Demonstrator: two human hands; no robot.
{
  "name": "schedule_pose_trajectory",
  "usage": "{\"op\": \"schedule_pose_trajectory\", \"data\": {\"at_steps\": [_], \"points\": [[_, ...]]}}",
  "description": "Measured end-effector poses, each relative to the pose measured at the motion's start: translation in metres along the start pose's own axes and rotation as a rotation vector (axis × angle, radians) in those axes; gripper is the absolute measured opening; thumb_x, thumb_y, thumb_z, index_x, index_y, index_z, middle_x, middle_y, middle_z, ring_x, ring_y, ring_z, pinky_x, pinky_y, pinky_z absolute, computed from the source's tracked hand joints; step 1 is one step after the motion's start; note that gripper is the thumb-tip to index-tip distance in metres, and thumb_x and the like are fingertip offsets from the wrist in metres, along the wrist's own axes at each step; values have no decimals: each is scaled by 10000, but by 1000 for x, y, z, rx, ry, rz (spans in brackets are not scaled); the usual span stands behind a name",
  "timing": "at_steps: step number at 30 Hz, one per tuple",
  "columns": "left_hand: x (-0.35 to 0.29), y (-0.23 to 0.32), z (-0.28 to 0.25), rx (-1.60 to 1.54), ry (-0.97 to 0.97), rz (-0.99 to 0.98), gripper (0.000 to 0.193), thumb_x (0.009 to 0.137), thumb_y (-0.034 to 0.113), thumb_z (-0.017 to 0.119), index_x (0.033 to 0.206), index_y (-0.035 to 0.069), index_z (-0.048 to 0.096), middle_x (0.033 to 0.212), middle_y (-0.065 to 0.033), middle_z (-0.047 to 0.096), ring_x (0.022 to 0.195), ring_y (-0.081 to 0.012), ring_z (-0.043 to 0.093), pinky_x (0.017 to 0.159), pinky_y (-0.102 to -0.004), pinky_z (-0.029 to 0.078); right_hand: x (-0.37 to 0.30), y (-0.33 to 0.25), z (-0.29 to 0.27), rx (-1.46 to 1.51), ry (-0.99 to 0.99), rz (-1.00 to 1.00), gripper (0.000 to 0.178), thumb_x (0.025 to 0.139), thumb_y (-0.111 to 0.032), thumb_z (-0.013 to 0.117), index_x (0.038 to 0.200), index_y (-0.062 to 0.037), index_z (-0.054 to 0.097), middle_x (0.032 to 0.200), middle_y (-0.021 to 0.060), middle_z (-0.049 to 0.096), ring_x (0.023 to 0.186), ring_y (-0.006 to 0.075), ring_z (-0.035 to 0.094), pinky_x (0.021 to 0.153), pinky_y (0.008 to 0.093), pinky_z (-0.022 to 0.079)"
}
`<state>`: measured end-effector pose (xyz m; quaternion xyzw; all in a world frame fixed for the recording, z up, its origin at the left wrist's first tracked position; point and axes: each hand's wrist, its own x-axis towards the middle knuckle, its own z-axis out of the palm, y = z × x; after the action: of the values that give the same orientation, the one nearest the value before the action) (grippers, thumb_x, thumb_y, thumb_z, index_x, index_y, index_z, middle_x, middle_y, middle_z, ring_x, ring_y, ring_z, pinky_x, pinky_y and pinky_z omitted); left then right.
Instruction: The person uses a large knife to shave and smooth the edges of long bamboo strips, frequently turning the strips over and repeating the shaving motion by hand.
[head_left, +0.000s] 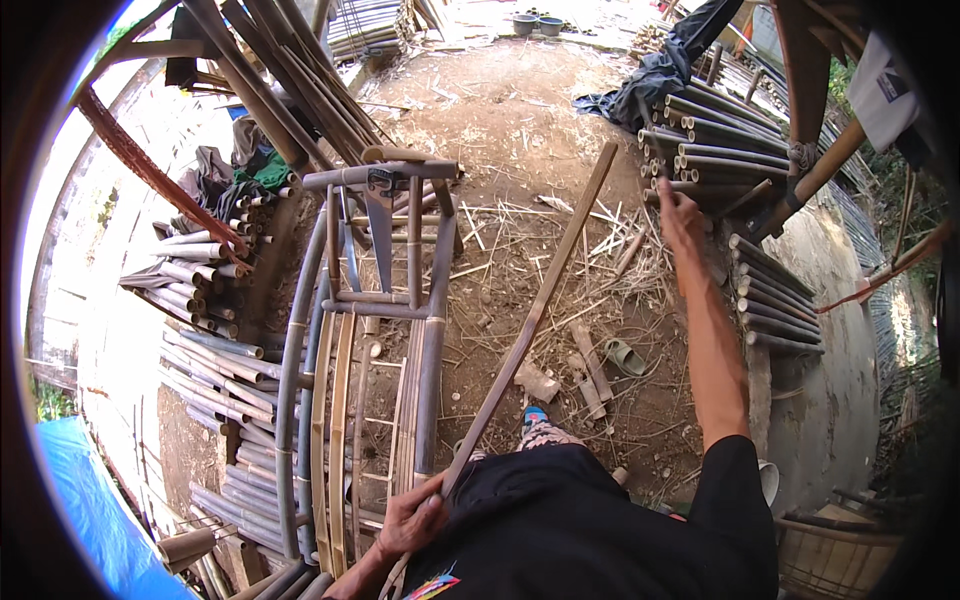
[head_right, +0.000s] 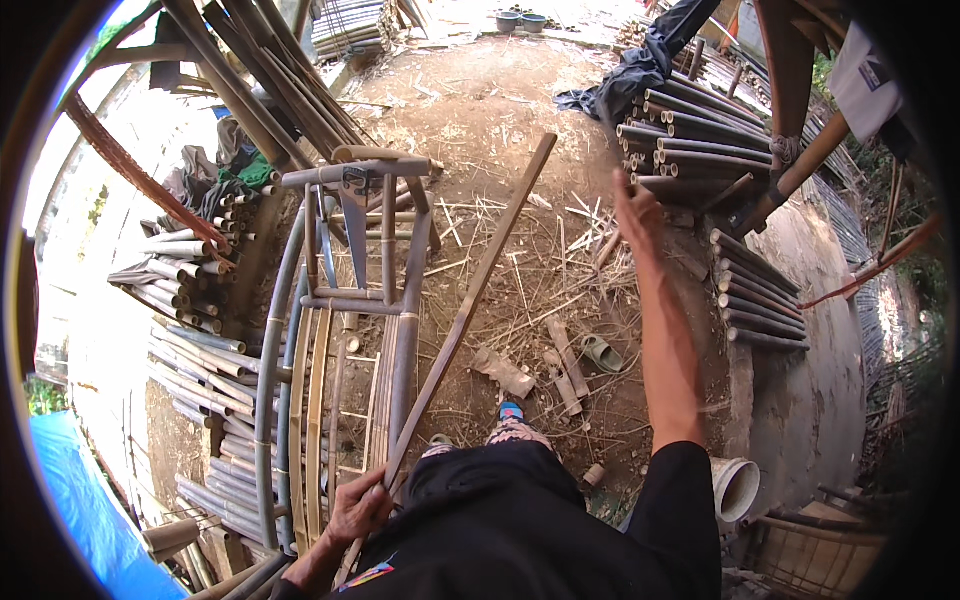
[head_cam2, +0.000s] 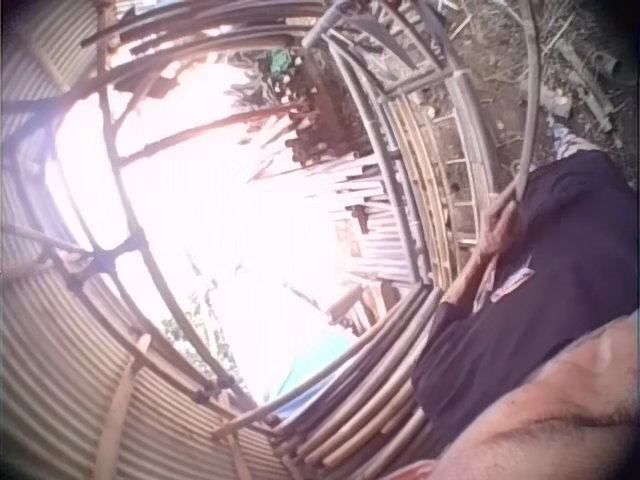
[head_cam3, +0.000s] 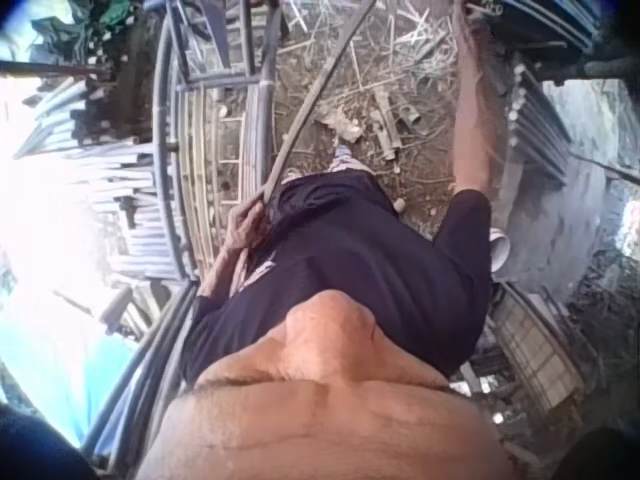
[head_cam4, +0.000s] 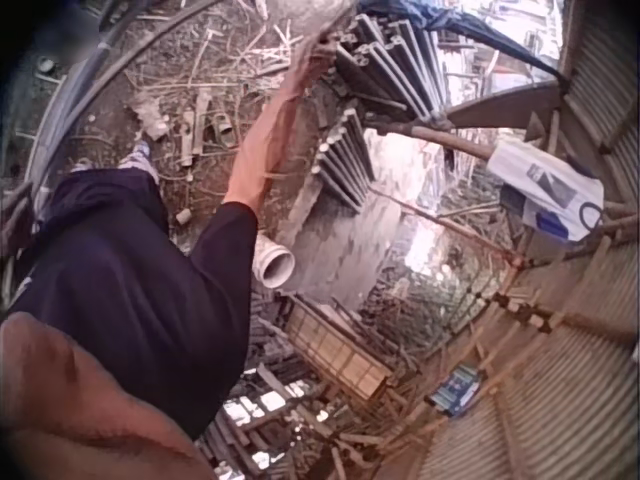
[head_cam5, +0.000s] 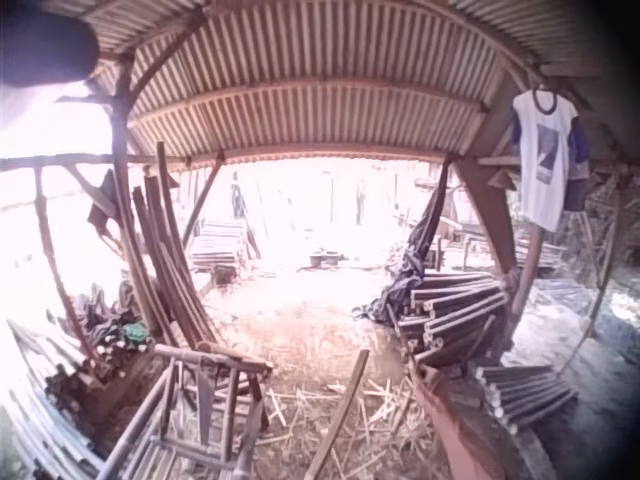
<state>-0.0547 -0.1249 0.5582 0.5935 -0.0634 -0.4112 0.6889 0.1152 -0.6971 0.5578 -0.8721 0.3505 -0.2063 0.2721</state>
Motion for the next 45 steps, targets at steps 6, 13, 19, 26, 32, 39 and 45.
{"op": "schedule_pose_trajectory", "data": {"at_steps": [6, 13, 19, 26, 32, 39, 45], "points": [[86, 24, -8, -192, 32, -33, 478, 1031, 289, 409, 1428, 26, 379, 572, -17, 464, 397, -84, 401, 378, -233, 347, -90, -51, 27, 86, -74, -389, 696, 874, -771, 328, 799, -110, 536, 552, -24, 473, 441, 95, 477, 347, 323, 389], [173, 69, 14, -669, 1, -75, 432, 1043, 298, 378, 1458, 183, 350, 602, 7, 378, 378, -77, 284, 345, -208, 253, -235, -103, 72, 147, -217, -876, 581, 899, -656, 468, 811, -84, 521, 601, 75, 533, 501, 226, 582, 453, 402, 508], [157, 70, 21, -660, -127, -11, 433, 1035, 302, 413, 1452, 194, 370, 594, 13, 340, 386, -80, 269, 349, -208, 249, -198, -98, 72, 58, -184, -791, 635, 888, -709, 410, 793, -91, 520, 573, 69, 537, 487, 236, 586, 431, 401, 494], [102, 42, 19, -588, -104, -107, 441, 1040, 273, 402, 1458, 137, 360, 594, 7, 339, 390, -74, 265, 344, -206, 273, -139, -71, 63, -4, -255, -462, 696, 881, -771, 278, 800, -126, 527, 508, -33, 436, 388, 83, 419, 332, 290, 395], [92, 39, 10, -539, -132, -104, 440, 1042, 278, 394, 1460, 146, 362, 593, 4, 336, 387, -80, 263, 346, -214, 269, -157, -71, 76, -20, -131, -841, 632, 903, -721, 353, 805, -123, 534, 527, 1, 483, 394, 87, 427, 326, 299, 391], [69, 30, 14, -534, -113, -170, 447, 1036, 300, 407, 1452, 139, 377, 569, 12, 320, 379, -78, 261, 344, -220, 264, -138, -64, 69, 29, -165, -722, 724, 889, -765, 252, 768, -107, 531, 473, -21, 426, 361, 74, 398, 297, 281, 360], [36, 11, 11, -587, -170, -237, 484, 1030, 335, 412, 1461, 123, 358, 542, 18, 318, 361, -80, 287, 334, -220, 256, -56, -22, 53, -94, -120, -499, 777, 869, -793, 247, 825, -99, 595, 560, 13, 540, 394, 99, 449, 314, 288, 328]]}}
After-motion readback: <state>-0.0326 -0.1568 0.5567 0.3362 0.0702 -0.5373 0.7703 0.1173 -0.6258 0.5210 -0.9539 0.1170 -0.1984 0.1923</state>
